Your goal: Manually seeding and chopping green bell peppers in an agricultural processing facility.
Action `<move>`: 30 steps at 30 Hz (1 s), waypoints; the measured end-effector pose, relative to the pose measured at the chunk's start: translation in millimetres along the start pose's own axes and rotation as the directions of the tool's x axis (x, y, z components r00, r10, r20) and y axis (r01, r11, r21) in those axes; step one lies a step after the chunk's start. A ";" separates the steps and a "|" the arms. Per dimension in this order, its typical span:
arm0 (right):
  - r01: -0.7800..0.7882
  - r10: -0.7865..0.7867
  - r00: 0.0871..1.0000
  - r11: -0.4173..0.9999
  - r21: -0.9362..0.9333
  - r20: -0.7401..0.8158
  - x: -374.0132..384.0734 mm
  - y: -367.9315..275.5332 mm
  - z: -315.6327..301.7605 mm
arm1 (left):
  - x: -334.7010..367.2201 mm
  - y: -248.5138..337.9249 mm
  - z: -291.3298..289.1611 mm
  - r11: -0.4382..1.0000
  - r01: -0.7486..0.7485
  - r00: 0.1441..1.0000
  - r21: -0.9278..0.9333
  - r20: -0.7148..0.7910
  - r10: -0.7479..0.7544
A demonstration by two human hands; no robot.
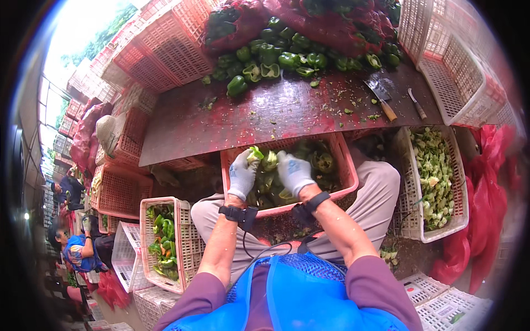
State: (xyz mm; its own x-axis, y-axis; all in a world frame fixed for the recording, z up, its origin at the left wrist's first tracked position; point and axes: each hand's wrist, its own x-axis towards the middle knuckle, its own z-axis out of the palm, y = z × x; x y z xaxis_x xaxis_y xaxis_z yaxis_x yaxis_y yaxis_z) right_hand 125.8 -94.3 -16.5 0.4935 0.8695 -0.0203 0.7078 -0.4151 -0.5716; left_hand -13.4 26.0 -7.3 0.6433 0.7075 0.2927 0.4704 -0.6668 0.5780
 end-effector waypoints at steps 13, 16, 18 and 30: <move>0.420 -0.390 0.797 0.907 -0.041 -0.462 -18.2 -15.6 2.2 | -9.7 -2.1 35.4 0.982 -0.181 0.963 -0.054 0.193 0.188; 0.145 -0.027 0.819 0.976 0.161 -0.573 -17.9 16.0 -8.0 | 15.6 22.6 25.0 0.979 -0.133 0.987 -0.156 0.071 0.146; -0.036 0.189 0.821 0.959 0.282 -0.539 -14.2 45.7 -24.1 | 33.9 61.2 18.0 0.944 -0.120 0.992 -0.307 -0.061 0.106; 0.160 -0.146 0.931 0.987 0.016 -0.334 29.9 139.4 -5.2 | 62.6 227.1 83.0 0.628 -0.242 0.783 -0.740 0.233 0.576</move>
State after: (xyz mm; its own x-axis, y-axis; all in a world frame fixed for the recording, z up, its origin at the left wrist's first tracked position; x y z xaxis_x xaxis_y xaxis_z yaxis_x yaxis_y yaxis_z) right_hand 241.8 -127.6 -92.6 0.5251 0.7809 0.3384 0.7695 -0.2658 -0.5807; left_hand 183.8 -100.6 79.1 0.9157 0.1156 0.3848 -0.3070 -0.4166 0.8557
